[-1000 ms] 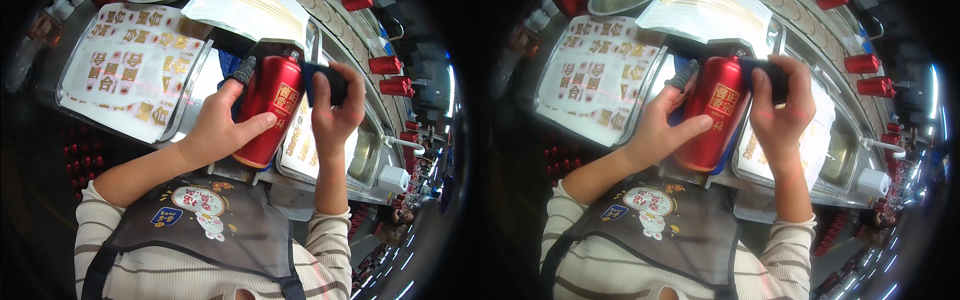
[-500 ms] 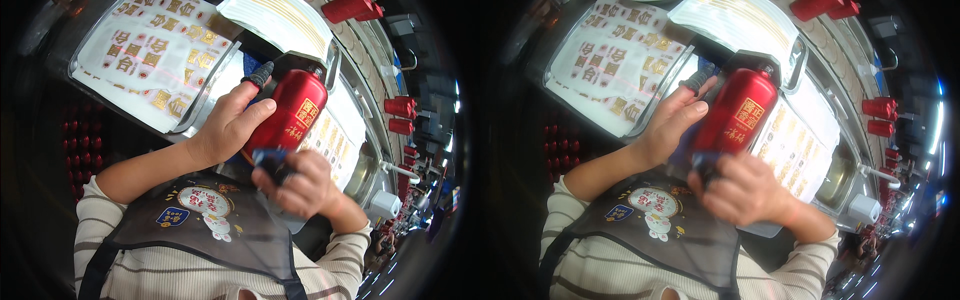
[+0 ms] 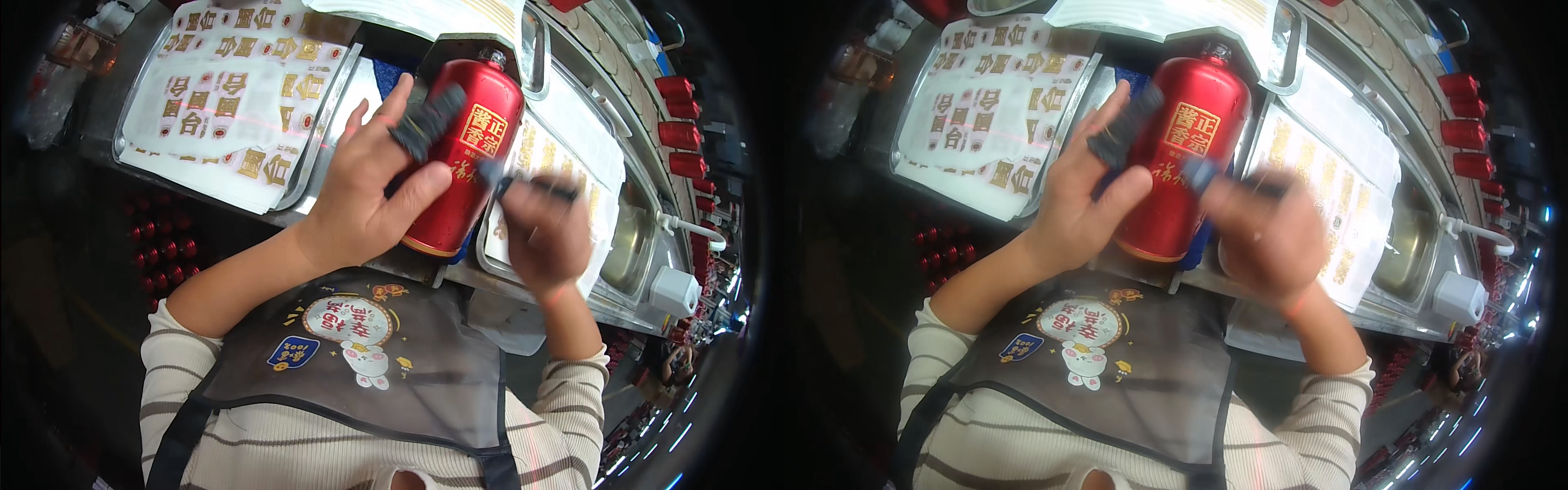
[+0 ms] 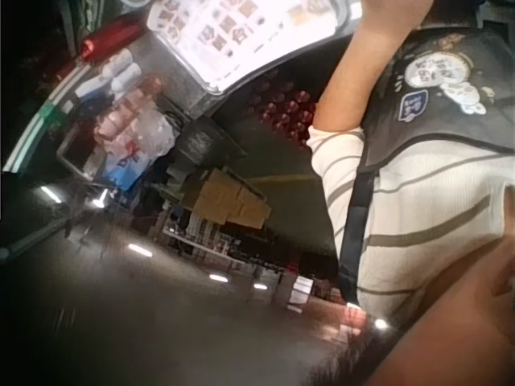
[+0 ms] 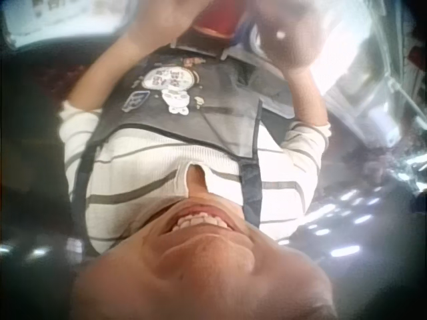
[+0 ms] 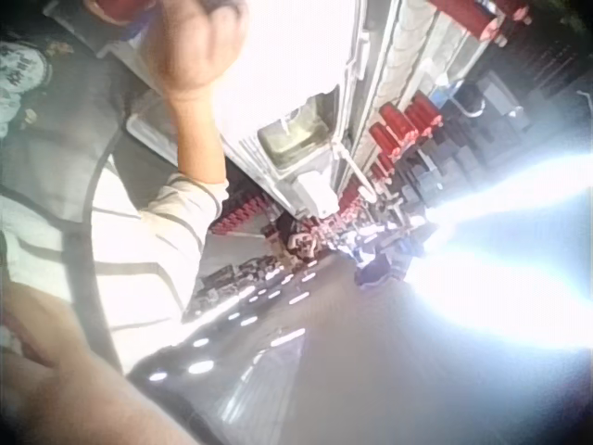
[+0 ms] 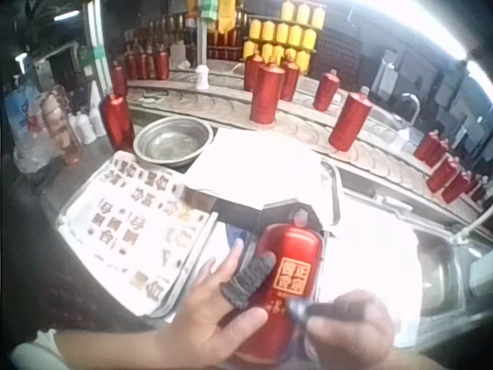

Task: The person applies gold stickers to red cylindrical containers at a workstation. They peel stickers from sheets, align and press them onto the containers, and place finished units on a nearby rack. The process is repeated for multiple containers.

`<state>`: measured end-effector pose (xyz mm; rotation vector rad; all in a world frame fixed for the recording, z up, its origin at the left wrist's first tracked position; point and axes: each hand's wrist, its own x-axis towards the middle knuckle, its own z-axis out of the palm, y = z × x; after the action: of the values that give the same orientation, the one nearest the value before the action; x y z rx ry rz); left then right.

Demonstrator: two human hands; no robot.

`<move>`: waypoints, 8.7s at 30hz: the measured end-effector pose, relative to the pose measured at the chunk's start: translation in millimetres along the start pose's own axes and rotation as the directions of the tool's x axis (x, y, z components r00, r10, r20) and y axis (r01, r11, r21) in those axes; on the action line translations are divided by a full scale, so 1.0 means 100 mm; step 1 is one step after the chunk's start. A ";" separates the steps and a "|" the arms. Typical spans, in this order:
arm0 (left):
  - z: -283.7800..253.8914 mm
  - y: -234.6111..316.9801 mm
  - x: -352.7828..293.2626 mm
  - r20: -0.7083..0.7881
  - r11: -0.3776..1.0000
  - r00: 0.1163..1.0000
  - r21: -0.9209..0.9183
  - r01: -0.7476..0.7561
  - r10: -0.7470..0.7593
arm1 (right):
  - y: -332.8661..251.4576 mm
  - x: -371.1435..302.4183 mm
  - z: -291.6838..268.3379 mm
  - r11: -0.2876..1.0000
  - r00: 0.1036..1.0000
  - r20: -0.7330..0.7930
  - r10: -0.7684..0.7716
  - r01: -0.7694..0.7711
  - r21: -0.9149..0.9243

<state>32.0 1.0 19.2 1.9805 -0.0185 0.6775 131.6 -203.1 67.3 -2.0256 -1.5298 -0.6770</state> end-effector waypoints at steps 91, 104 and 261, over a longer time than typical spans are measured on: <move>-2.75 -1.23 -0.36 -0.336 0.340 0.924 0.860 0.380 -0.181 | -0.04 -0.38 0.11 0.119 0.350 0.316 0.882 -0.813 0.570; -3.09 -1.59 0.01 -0.090 0.422 0.982 0.893 0.154 -0.167 | -0.10 -0.39 0.16 0.147 0.347 0.275 0.897 -0.819 0.555; 0.06 0.01 0.09 0.230 0.757 0.894 -0.475 0.448 -0.384 | -0.21 0.33 0.10 0.827 0.823 0.222 0.522 -0.552 0.103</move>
<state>42.2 -2.0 21.7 1.4214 0.1536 0.2190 120.6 -167.9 84.2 -2.2877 -0.9699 -0.1322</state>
